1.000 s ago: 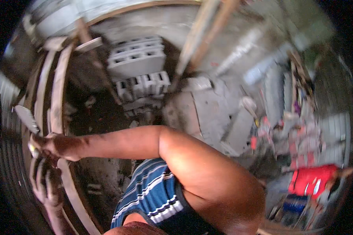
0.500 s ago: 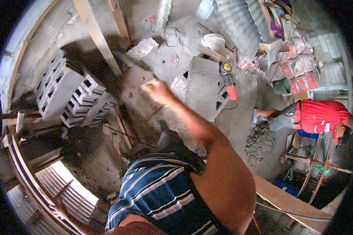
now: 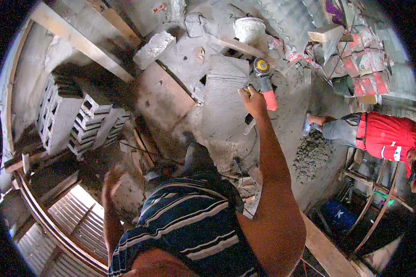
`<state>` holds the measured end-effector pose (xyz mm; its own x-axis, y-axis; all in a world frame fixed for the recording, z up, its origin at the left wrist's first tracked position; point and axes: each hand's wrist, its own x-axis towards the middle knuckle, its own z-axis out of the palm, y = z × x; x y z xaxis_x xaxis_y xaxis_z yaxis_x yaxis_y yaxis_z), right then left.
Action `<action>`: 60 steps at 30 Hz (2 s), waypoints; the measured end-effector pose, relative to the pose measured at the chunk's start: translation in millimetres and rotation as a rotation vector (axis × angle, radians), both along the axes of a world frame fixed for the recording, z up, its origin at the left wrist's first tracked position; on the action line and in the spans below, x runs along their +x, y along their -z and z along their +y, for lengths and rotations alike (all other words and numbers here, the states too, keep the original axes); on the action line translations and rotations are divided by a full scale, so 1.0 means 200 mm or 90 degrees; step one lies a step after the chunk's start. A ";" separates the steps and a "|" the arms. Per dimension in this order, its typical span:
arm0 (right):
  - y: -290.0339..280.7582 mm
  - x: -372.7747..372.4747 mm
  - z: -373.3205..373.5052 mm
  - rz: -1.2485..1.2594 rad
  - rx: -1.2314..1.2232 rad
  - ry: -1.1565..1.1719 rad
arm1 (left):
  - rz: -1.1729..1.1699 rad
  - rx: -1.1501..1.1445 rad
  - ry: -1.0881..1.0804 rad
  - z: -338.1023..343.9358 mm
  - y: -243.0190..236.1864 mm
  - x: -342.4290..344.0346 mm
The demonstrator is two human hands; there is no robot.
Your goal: The person uses a handheld angle grinder to cut and shape the edges of a concrete block, then uses a trowel to apply mortar or plaster to the block surfaces.
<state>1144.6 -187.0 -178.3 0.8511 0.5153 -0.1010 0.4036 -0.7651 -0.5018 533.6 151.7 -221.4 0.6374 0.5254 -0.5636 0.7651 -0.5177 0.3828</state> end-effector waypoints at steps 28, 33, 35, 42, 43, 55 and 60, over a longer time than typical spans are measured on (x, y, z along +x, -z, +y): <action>-0.34 -0.32 -0.55 -0.004 0.018 -0.004 | -0.393 -0.685 -0.661 -1.27 0.59 1.61; -0.31 -0.18 -0.12 0.104 0.076 -0.040 | -0.392 -0.557 -0.646 -0.99 0.42 1.61; -0.13 -0.04 -0.05 0.151 0.065 -0.072 | -0.380 -0.549 -0.733 -0.97 0.41 1.67; -0.15 -0.06 0.23 -0.042 0.113 -0.208 | -0.450 -0.419 -0.782 -1.05 0.42 1.65; -0.15 -0.06 0.28 -0.130 0.255 -0.243 | -0.454 -0.410 -0.789 -1.05 0.42 1.63; 0.09 -0.05 0.25 -0.242 0.200 -0.315 | -0.377 -0.392 -0.713 -1.01 0.31 1.64; 0.01 -0.05 0.40 -0.153 -0.097 -0.323 | -0.342 -0.420 -0.703 -1.00 0.34 1.61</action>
<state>1133.7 -107.3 -180.8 0.5100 0.8592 -0.0406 0.8276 -0.5029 -0.2493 855.6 -48.5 -289.0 0.2874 0.6292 -0.7222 0.3381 0.6388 0.6911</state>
